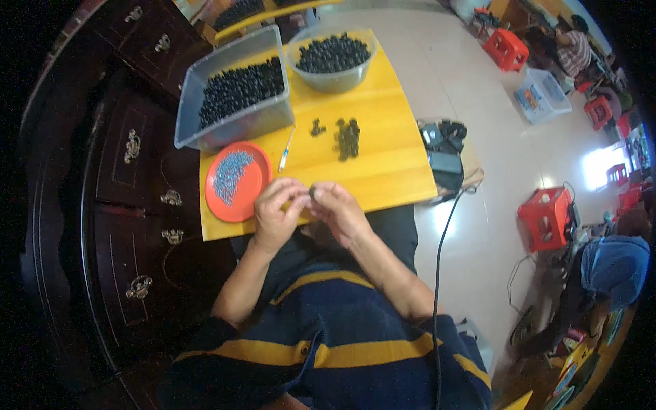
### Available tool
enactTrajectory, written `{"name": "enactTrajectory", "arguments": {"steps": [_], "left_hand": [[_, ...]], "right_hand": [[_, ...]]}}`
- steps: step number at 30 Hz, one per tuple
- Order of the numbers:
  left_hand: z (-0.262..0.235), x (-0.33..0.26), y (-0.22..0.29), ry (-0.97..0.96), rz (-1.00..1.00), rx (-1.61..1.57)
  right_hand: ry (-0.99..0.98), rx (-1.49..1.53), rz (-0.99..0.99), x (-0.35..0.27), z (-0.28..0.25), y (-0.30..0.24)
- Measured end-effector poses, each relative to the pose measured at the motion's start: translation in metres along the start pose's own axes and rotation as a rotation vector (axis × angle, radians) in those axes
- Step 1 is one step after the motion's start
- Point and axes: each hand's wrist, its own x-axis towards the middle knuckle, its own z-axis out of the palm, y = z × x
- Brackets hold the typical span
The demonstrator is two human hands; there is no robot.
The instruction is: The person assembles small black plastic components by hand, inserting tiny beads into them.
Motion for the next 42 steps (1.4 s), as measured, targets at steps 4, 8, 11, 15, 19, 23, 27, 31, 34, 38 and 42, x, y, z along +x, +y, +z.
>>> {"name": "enactTrajectory", "arguments": {"steps": [4, 8, 11, 15, 19, 23, 27, 31, 34, 38, 42], "left_hand": [[0.002, -0.006, -0.004, -0.029, -0.047, -0.057], [-0.002, -0.009, -0.01, -0.117, -0.151, -0.27], [-0.007, -0.008, -0.008, -0.154, -0.262, -0.382], [-0.015, -0.004, -0.002, -0.201, -0.255, -0.342], [-0.018, -0.008, -0.001, -0.227, -0.1, -0.294], [-0.022, -0.008, 0.004, -0.218, -0.025, -0.178], [-0.025, -0.006, 0.011, -0.168, 0.052, -0.067], [-0.027, -0.008, 0.013, -0.144, 0.089, 0.014], [-0.027, -0.009, 0.011, -0.201, 0.06, -0.02], [-0.033, -0.005, 0.014, -0.256, 0.025, -0.054], [-0.034, -0.009, 0.007, -0.292, 0.079, -0.023]], "right_hand": [[0.058, -0.033, -0.009, -0.002, -0.006, 0.003], [0.017, -0.07, -0.025, -0.005, -0.002, 0.0], [-0.056, -0.102, -0.049, -0.003, 0.001, -0.004], [-0.162, -0.185, -0.063, -0.003, 0.003, -0.011], [-0.185, -0.28, -0.072, -0.002, 0.004, -0.015], [-0.204, -0.406, -0.089, 0.002, 0.001, -0.018], [-0.211, -0.408, -0.078, 0.002, 0.003, -0.022], [-0.224, -0.366, -0.063, -0.001, 0.01, -0.028], [-0.225, -0.366, -0.054, -0.001, 0.009, -0.027], [-0.256, -0.377, -0.041, -0.003, 0.007, -0.027], [-0.283, -0.428, 0.0, -0.001, 0.001, -0.027]]}}
